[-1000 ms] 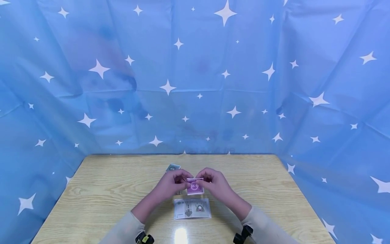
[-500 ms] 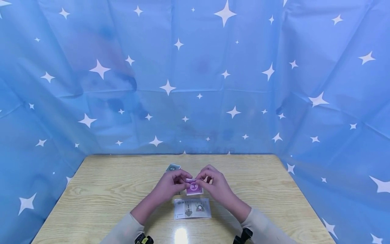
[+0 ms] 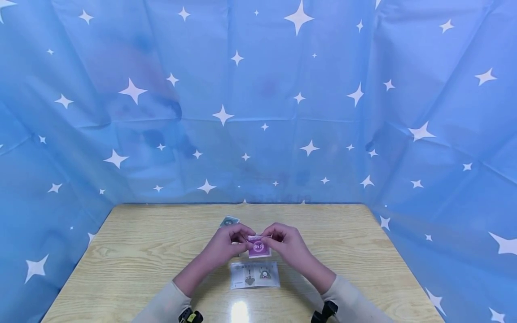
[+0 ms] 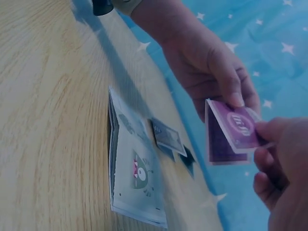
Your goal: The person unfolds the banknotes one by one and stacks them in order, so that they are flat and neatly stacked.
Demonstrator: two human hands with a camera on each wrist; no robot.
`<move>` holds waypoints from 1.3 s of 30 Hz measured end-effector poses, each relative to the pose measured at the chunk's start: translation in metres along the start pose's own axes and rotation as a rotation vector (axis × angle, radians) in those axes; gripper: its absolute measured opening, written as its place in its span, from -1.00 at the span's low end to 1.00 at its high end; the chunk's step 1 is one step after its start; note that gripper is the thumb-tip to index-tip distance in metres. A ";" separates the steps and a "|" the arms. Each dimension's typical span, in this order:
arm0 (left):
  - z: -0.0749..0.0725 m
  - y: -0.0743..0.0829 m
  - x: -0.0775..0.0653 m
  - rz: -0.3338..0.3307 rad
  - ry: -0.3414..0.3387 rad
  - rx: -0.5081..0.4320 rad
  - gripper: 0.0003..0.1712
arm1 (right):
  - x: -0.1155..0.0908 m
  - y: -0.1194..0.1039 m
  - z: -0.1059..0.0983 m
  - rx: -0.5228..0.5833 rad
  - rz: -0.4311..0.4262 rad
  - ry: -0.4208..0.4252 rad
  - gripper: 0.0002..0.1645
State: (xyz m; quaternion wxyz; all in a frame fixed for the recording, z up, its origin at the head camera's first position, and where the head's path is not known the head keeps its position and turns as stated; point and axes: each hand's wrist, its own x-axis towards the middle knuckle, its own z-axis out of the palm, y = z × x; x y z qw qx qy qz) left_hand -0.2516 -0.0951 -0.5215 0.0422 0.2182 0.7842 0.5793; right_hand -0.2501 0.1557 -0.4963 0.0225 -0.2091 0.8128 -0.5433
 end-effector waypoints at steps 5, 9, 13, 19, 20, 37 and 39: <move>-0.001 0.000 0.001 0.054 0.014 0.062 -0.72 | 0.000 -0.003 -0.003 0.010 0.031 0.025 -0.97; -0.002 0.002 0.001 0.099 0.032 0.107 -0.78 | -0.001 0.000 -0.005 0.042 0.047 0.023 -0.95; -0.001 0.003 0.002 0.099 0.014 0.100 -0.83 | -0.003 0.002 -0.006 0.094 0.042 0.012 -0.94; 0.003 0.004 0.001 0.054 -0.028 0.046 -0.93 | -0.006 0.001 -0.006 0.119 0.021 0.000 -0.93; 0.004 0.004 0.001 0.055 -0.029 0.040 -0.94 | -0.006 0.001 -0.007 0.120 0.023 0.000 -0.93; -0.001 0.006 -0.006 0.026 -0.016 0.042 -0.73 | -0.011 0.005 -0.007 0.139 0.086 0.034 -0.90; -0.003 0.005 -0.009 0.018 -0.012 0.052 -0.72 | -0.013 0.007 -0.007 0.133 0.095 0.038 -0.89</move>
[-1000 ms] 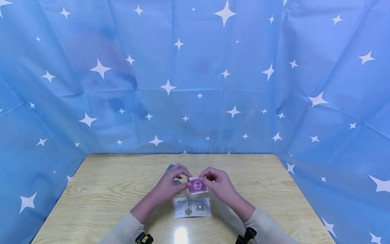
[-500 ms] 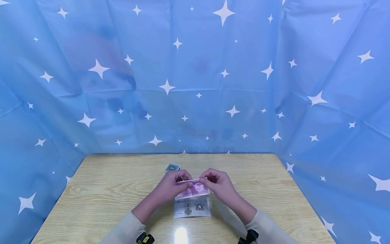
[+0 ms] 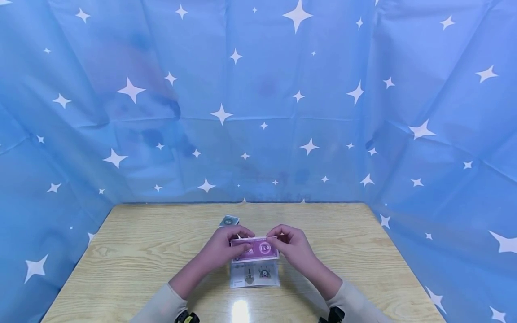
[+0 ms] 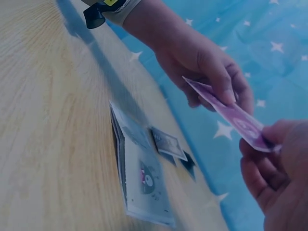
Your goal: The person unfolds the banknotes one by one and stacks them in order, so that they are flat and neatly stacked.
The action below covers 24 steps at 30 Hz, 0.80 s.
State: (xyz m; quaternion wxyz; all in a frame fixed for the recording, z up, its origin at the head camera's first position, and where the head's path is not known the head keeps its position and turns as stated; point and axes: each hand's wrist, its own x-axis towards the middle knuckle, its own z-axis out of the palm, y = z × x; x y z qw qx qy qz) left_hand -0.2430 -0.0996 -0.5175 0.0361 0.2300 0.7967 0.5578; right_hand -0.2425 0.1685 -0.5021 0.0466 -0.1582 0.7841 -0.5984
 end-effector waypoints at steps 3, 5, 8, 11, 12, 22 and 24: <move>-0.003 -0.001 -0.005 -0.015 0.005 0.018 -0.72 | -0.003 0.002 0.000 -0.028 0.007 -0.005 -0.88; -0.004 -0.003 -0.008 -0.025 0.008 0.034 -0.74 | -0.006 0.003 -0.001 -0.046 0.021 -0.014 -0.89; -0.005 -0.004 -0.012 -0.038 0.005 0.048 -0.81 | -0.008 0.005 0.000 -0.072 0.041 -0.034 -0.90; -0.006 -0.005 -0.014 -0.032 -0.011 0.055 -0.85 | -0.011 0.006 0.000 -0.069 0.045 -0.062 -0.88; -0.006 -0.005 -0.015 -0.029 -0.017 0.055 -0.85 | -0.013 0.006 0.000 -0.071 0.036 -0.070 -0.87; -0.005 -0.007 -0.024 -0.026 -0.100 0.066 -0.77 | -0.021 0.012 0.001 -0.106 0.048 -0.077 -0.86; -0.005 -0.007 -0.026 -0.033 -0.118 0.069 -0.74 | -0.023 0.013 0.001 -0.106 0.064 -0.076 -0.87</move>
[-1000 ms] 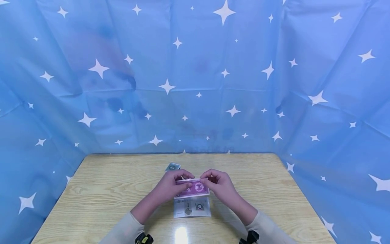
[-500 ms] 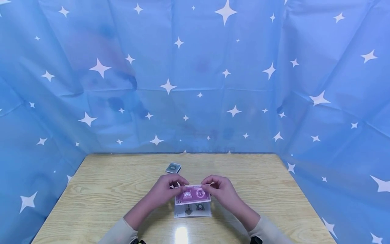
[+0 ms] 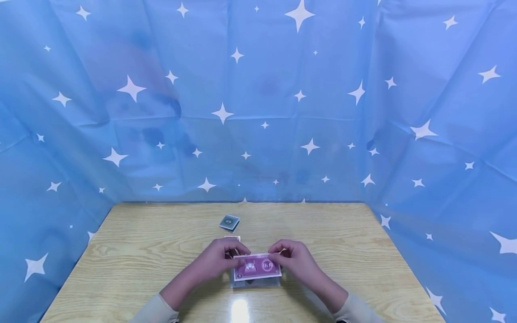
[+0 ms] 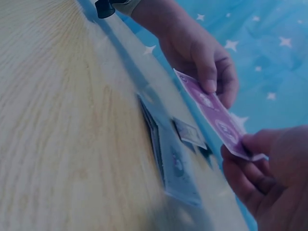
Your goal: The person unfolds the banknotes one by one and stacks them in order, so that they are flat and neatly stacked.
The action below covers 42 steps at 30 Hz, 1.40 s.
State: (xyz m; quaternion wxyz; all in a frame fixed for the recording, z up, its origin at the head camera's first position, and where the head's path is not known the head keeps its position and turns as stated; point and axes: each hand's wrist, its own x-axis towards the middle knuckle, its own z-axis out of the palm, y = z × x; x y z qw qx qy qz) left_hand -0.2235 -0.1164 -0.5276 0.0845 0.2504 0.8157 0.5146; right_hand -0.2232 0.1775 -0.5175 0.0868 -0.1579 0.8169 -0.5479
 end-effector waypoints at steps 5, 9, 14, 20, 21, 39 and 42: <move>0.001 -0.004 -0.004 -0.022 -0.027 0.016 -0.68 | -0.002 0.004 0.003 -0.005 0.017 0.000 -0.88; 0.002 -0.009 -0.004 -0.039 -0.039 0.035 -0.66 | -0.003 0.007 0.005 -0.036 0.011 0.003 -0.90; 0.003 -0.014 -0.005 -0.037 -0.056 0.065 -0.66 | -0.004 0.013 0.007 -0.106 -0.027 -0.019 -0.91; 0.003 -0.017 -0.004 -0.037 -0.081 0.087 -0.67 | -0.005 0.017 0.009 -0.161 -0.083 -0.023 -0.89; 0.004 -0.017 -0.004 -0.034 -0.085 0.092 -0.67 | -0.005 0.017 0.009 -0.173 -0.087 -0.023 -0.89; 0.012 -0.019 0.001 -0.009 -0.083 0.243 -0.73 | -0.003 0.026 0.015 -0.368 -0.193 -0.035 -0.90; 0.012 -0.020 0.003 0.015 -0.079 0.297 -0.75 | -0.002 0.026 0.017 -0.395 -0.216 -0.035 -0.88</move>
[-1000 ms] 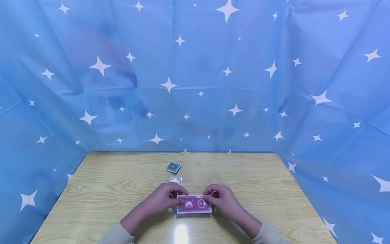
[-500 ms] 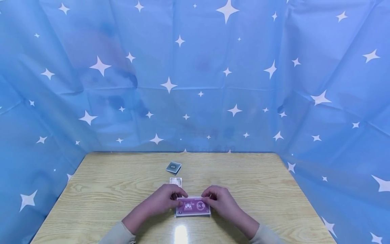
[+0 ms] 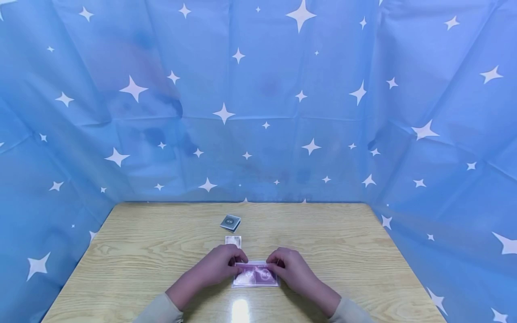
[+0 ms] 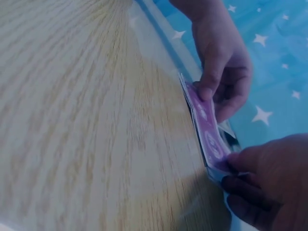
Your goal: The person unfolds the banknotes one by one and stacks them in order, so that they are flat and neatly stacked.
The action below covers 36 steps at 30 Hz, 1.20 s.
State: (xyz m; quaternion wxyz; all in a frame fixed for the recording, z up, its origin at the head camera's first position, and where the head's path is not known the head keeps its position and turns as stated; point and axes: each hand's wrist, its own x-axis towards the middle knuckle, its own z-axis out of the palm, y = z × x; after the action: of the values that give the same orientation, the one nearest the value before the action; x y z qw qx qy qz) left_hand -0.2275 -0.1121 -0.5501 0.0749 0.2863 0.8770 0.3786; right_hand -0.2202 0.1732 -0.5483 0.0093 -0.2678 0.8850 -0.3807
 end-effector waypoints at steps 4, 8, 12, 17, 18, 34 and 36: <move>0.000 0.000 0.000 0.017 0.002 0.050 -0.76 | 0.001 -0.001 0.001 -0.030 -0.013 -0.003 -0.89; 0.000 0.003 -0.001 -0.001 0.000 0.079 -0.73 | 0.002 0.000 0.001 -0.067 -0.003 -0.016 -0.91; 0.000 0.004 -0.002 -0.012 0.000 0.103 -0.69 | 0.002 0.001 0.002 -0.113 0.008 -0.029 -0.90; 0.000 0.006 -0.002 -0.017 -0.002 0.122 -0.70 | 0.002 -0.001 0.001 -0.134 0.007 -0.039 -0.89; 0.000 0.007 -0.002 -0.019 -0.002 0.123 -0.70 | 0.002 -0.001 0.001 -0.135 0.008 -0.040 -0.88; 0.001 0.005 -0.002 -0.020 -0.012 0.120 -0.73 | 0.002 0.004 0.002 -0.135 -0.005 -0.024 -0.87; 0.001 0.005 -0.002 -0.021 -0.014 0.119 -0.73 | 0.002 0.005 0.002 -0.135 -0.003 -0.025 -0.88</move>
State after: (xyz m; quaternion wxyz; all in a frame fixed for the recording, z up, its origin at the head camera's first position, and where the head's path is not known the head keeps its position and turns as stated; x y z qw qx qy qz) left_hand -0.2233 -0.1096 -0.5472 0.0676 0.2836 0.9004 0.3228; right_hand -0.2239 0.1730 -0.5526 0.0019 -0.2740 0.9081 -0.3166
